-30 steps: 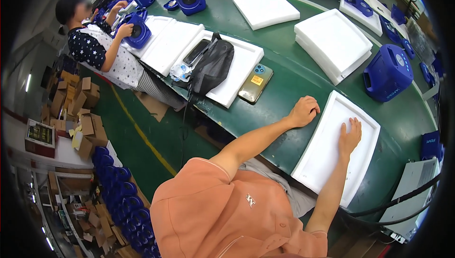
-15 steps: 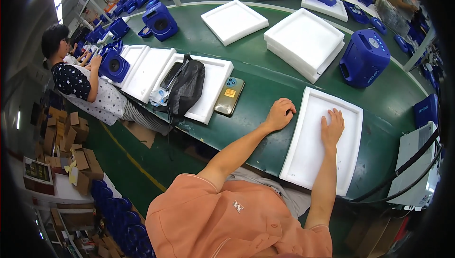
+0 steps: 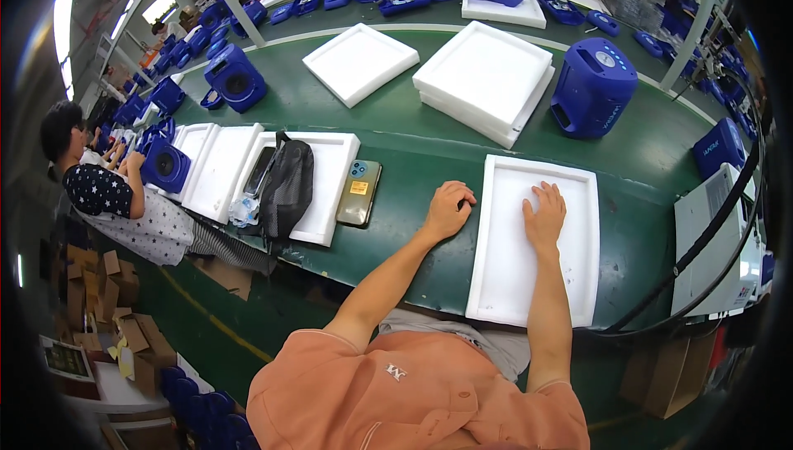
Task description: The person assembles electronic devices on a production line using an electric screwdriver.
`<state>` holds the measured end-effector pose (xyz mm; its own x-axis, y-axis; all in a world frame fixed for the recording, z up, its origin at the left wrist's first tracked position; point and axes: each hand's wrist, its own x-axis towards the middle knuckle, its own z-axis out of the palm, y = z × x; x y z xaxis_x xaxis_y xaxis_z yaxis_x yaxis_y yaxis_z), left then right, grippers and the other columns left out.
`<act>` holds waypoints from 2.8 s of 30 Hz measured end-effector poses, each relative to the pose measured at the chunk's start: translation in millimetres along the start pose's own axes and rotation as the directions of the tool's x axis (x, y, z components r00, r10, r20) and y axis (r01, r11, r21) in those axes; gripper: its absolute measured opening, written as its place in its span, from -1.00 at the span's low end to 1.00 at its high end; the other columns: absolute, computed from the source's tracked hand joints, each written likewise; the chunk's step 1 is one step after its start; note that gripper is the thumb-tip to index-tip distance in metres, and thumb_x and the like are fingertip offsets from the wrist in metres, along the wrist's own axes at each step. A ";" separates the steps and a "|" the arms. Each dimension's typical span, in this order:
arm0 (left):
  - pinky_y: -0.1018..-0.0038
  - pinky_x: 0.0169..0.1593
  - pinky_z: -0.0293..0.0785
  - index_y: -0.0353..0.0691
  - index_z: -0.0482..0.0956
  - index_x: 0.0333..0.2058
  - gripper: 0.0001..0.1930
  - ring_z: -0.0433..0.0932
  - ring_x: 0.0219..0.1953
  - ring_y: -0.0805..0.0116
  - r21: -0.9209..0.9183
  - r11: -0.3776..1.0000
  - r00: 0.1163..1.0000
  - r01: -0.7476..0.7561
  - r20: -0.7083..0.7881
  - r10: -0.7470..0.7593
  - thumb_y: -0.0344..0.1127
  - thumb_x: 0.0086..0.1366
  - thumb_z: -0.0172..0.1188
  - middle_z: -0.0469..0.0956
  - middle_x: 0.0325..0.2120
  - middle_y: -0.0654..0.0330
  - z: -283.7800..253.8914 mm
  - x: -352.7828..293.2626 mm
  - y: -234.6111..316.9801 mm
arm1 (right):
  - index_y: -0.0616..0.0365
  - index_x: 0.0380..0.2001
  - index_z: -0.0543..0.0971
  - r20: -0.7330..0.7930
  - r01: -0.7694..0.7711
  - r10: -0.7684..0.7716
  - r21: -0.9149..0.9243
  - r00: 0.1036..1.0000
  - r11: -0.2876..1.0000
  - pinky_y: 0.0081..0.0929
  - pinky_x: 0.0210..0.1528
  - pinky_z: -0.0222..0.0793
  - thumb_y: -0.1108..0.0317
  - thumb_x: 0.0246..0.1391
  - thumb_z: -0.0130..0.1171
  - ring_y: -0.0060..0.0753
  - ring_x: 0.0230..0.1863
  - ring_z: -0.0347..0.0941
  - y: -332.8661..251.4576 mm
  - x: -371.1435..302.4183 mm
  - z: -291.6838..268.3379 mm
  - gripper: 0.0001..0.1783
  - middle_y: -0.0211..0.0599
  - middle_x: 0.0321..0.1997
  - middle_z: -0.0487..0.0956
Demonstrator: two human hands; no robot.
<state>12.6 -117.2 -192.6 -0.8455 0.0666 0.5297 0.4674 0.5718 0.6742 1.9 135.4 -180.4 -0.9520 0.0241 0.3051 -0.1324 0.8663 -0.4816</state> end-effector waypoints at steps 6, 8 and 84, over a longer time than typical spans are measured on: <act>0.22 0.15 0.43 -0.19 0.65 -0.39 -0.91 0.57 0.08 0.10 -0.019 1.000 1.000 0.009 0.013 -0.008 -0.51 0.13 0.22 0.69 -0.21 0.19 1.4 -0.2 -2.1 | 0.14 0.09 0.62 -0.002 0.007 -0.007 -0.019 1.000 1.000 -0.09 0.59 -0.17 0.24 0.18 0.29 -0.11 0.54 0.10 4.4 0.2 2.3 -0.57 -0.21 0.40 0.42; 0.22 0.15 0.44 -0.20 0.65 -0.39 -0.91 0.57 0.07 0.10 -0.012 1.000 1.000 -0.003 0.010 0.003 -0.51 0.12 0.21 0.69 -0.22 0.19 0.8 0.0 -2.9 | 0.14 0.09 0.62 -0.005 0.006 -0.006 -0.007 1.000 1.000 -0.08 0.59 -0.18 0.24 0.18 0.29 -0.11 0.54 0.10 4.6 0.5 3.1 -0.57 -0.22 0.41 0.41; 0.07 0.30 0.30 -0.23 0.48 0.15 -0.46 0.44 0.23 -0.04 -0.140 0.333 0.358 -0.933 -0.476 0.803 -0.24 0.19 0.30 0.48 0.13 -0.08 -217.7 287.9 331.1 | 0.00 -0.18 0.70 -0.308 0.124 -0.085 0.107 0.947 0.987 -0.05 0.37 0.20 0.24 0.09 0.28 -0.08 0.36 0.38 30.9 -1.3 16.6 -0.77 -0.28 0.13 0.63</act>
<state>-19.9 -86.7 295.1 0.1956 0.0938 0.9762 0.9802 0.0141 -0.1977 -5.5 153.8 -209.3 -0.8057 0.1027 0.5834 -0.2778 0.8043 -0.5252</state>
